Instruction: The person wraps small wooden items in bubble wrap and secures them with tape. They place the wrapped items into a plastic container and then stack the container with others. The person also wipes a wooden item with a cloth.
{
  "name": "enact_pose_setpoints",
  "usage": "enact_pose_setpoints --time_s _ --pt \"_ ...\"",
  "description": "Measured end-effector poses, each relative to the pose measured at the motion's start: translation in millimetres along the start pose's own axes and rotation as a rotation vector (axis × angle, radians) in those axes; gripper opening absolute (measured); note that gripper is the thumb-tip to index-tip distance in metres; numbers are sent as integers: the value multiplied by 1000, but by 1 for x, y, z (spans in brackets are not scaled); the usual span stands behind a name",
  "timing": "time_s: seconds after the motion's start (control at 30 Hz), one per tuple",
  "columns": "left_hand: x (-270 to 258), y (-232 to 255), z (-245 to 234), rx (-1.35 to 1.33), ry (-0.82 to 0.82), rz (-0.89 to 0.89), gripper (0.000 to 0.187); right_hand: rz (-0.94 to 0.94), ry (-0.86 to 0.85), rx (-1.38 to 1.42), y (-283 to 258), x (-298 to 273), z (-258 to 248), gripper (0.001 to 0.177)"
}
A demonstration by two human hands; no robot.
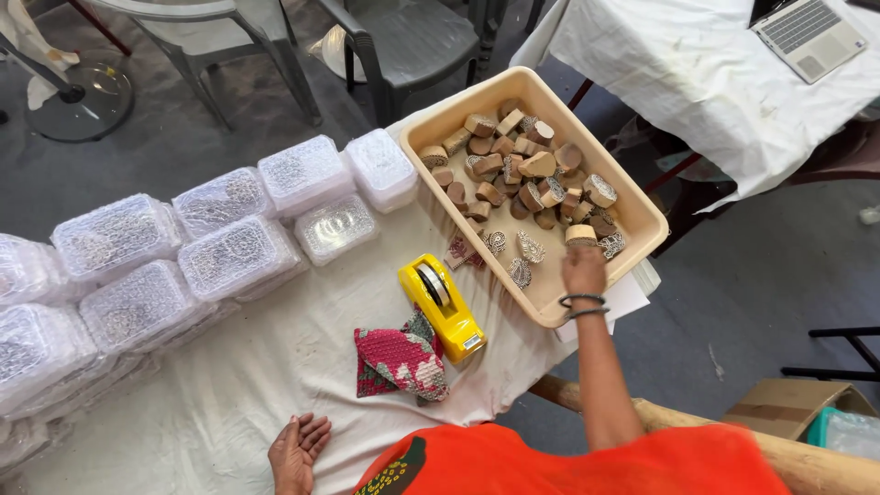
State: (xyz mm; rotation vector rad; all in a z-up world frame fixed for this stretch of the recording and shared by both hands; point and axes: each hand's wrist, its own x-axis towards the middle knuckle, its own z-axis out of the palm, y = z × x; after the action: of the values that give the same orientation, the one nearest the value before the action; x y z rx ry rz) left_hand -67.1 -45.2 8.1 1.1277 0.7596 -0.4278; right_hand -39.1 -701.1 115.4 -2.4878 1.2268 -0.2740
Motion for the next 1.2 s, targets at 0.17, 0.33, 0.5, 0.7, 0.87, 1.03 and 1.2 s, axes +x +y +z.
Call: enact_pose_setpoints --time_s 0.17,0.33,0.5,0.7,0.87,1.03,1.2 --pt "-2 4 5 -4 0 -27 42 121 -171 -274 14 45 3 47" --pt "-12 9 13 -16 40 -18 43 123 -119 -305 9 50 17 52" --pt "-10 5 11 -52 2 -17 41 -44 -146 -121 -28 1 -32 49" --pt "-37 22 41 164 -156 -36 46 105 -682 1395 -85 -122 -23 39" --pt "-118 80 87 141 -454 -91 65 -150 -1109 1340 -210 -282 -13 46" --pt "-124 98 72 -391 -591 -162 67 -539 -1047 1075 -240 -374 29 51" --pt "-80 66 12 -337 -492 -104 78 -1084 -334 444 -243 -358 19 61"
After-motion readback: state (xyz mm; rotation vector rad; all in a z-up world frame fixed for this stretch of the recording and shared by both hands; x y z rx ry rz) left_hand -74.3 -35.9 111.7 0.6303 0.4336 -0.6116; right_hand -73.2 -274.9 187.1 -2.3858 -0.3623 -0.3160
